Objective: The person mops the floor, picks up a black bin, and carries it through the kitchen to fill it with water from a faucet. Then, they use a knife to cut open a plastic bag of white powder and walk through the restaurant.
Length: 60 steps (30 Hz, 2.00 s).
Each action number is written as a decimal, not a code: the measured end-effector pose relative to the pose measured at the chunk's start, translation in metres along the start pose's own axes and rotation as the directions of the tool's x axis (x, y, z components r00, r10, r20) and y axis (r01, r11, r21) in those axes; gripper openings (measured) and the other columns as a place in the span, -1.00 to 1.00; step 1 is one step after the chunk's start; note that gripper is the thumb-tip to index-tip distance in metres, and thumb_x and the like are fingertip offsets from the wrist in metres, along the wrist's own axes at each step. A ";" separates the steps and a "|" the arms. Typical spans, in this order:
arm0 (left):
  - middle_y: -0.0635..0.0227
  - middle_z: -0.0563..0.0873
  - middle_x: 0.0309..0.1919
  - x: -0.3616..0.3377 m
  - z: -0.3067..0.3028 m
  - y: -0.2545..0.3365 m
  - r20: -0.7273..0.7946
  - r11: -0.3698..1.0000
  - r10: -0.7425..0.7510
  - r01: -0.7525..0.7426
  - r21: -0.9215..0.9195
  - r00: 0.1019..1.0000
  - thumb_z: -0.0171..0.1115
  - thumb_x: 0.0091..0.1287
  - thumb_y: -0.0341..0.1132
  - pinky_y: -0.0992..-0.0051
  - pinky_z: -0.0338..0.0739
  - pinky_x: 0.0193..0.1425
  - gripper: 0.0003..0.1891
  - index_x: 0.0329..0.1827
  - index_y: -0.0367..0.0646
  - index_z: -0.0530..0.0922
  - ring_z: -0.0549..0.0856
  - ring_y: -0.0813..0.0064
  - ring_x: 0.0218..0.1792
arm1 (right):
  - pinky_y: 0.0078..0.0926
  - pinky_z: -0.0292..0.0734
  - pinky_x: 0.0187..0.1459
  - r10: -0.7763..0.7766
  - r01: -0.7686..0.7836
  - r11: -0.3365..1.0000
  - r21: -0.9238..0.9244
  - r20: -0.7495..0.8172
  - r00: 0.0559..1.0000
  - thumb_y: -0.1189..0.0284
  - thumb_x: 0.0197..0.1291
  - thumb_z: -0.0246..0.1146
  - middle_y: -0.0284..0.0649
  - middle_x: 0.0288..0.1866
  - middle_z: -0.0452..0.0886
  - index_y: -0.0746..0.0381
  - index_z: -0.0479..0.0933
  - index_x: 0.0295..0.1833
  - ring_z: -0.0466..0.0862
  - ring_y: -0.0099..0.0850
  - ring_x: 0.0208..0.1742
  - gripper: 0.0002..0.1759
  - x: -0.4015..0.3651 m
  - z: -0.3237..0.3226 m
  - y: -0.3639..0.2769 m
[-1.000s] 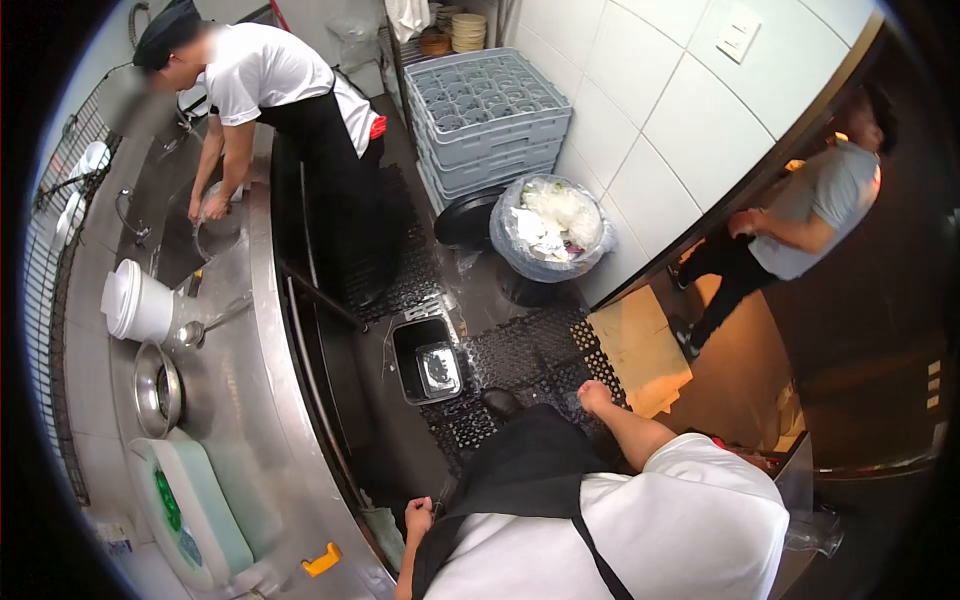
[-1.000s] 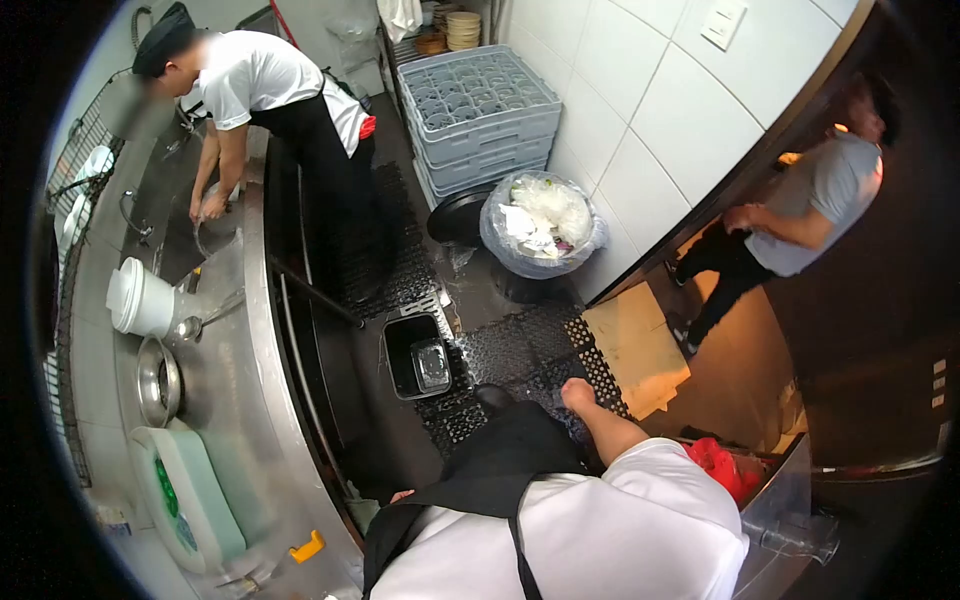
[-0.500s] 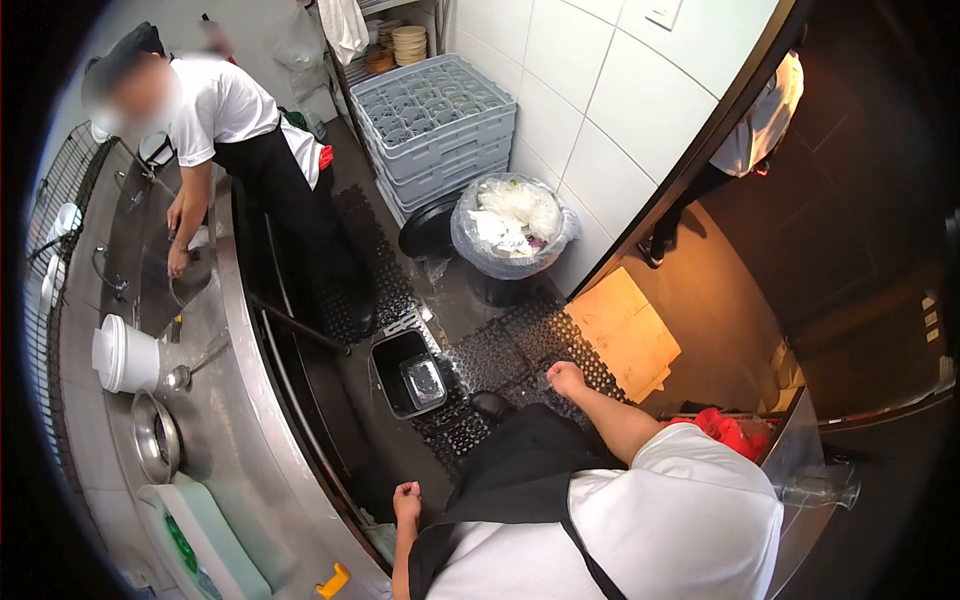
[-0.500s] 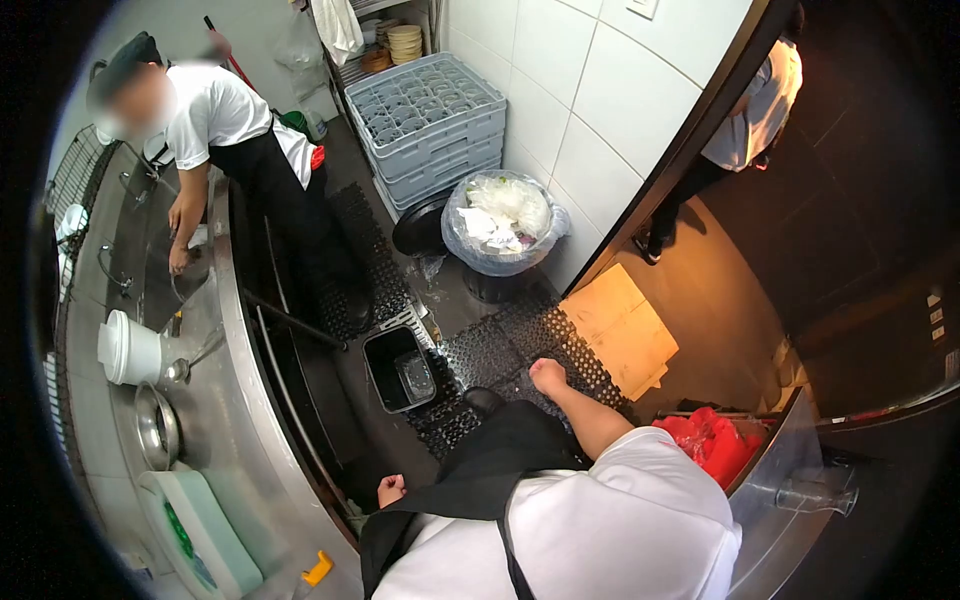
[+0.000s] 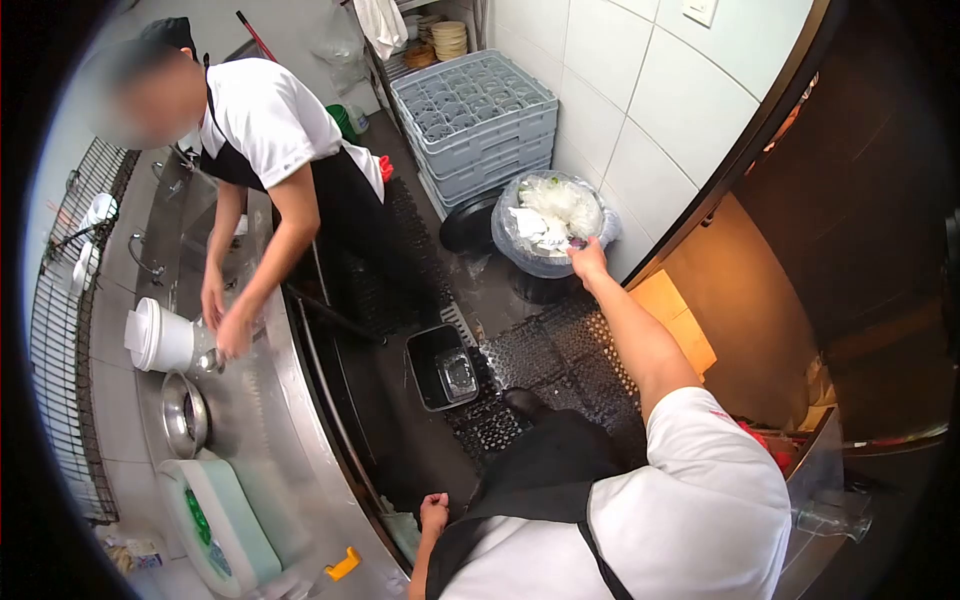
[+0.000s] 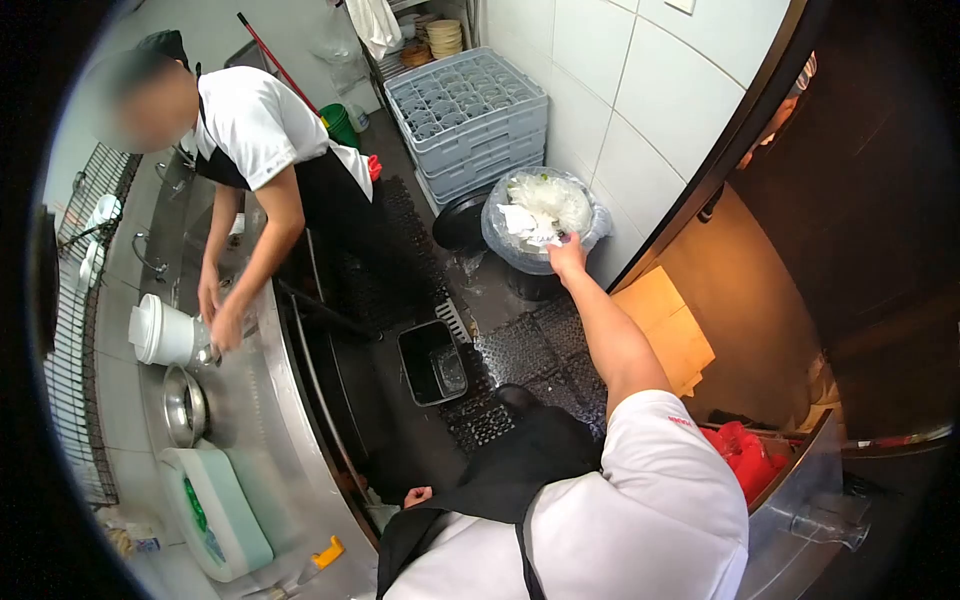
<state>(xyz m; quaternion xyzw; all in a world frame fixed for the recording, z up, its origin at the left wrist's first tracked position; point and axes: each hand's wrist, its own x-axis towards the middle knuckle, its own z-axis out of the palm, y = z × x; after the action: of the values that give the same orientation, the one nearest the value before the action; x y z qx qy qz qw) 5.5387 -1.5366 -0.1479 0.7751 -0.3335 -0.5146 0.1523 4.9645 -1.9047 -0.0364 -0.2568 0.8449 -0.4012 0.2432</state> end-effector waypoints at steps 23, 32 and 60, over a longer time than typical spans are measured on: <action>0.12 0.77 -0.24 0.042 0.061 0.038 0.214 0.881 0.124 -0.206 0.426 0.969 0.44 0.18 0.07 0.39 0.58 -0.04 -0.48 -0.10 -0.26 0.66 0.74 0.33 -0.17 | -0.30 0.48 0.21 0.492 -0.421 0.828 -0.371 0.118 0.863 0.15 0.12 0.38 -0.05 0.17 0.60 0.23 0.60 0.09 0.58 -0.16 0.22 -0.50 -0.177 -0.217 0.359; 0.15 0.77 -0.34 0.077 0.231 0.226 0.395 0.603 0.333 -0.516 0.609 0.856 0.36 0.25 0.07 0.36 0.60 -0.11 -0.48 -0.27 -0.36 0.63 0.73 0.35 -0.28 | -0.24 0.52 0.15 0.409 -0.384 0.907 -0.170 0.152 0.900 0.15 0.11 0.38 -0.04 0.01 0.68 0.18 0.64 0.00 0.64 -0.11 0.12 -0.58 -0.114 -0.299 0.420; 0.10 0.75 -0.08 -0.054 0.796 0.570 0.708 0.335 0.209 -0.730 0.596 0.675 0.29 0.25 0.08 0.26 0.55 0.14 -0.53 0.01 -0.11 0.63 0.70 0.13 0.02 | -0.48 0.51 -0.48 0.749 -0.713 0.571 0.407 0.097 0.655 0.43 0.22 0.30 -0.33 -0.45 0.60 0.18 0.58 -0.26 0.60 -0.52 -0.44 -0.93 0.010 -0.594 0.538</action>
<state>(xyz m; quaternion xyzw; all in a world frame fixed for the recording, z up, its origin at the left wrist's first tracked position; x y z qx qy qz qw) 4.6039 -1.8313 -0.1177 0.4357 -0.7858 -0.3935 -0.1945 4.4614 -1.2884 -0.1381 0.1898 0.7803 -0.4428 0.3987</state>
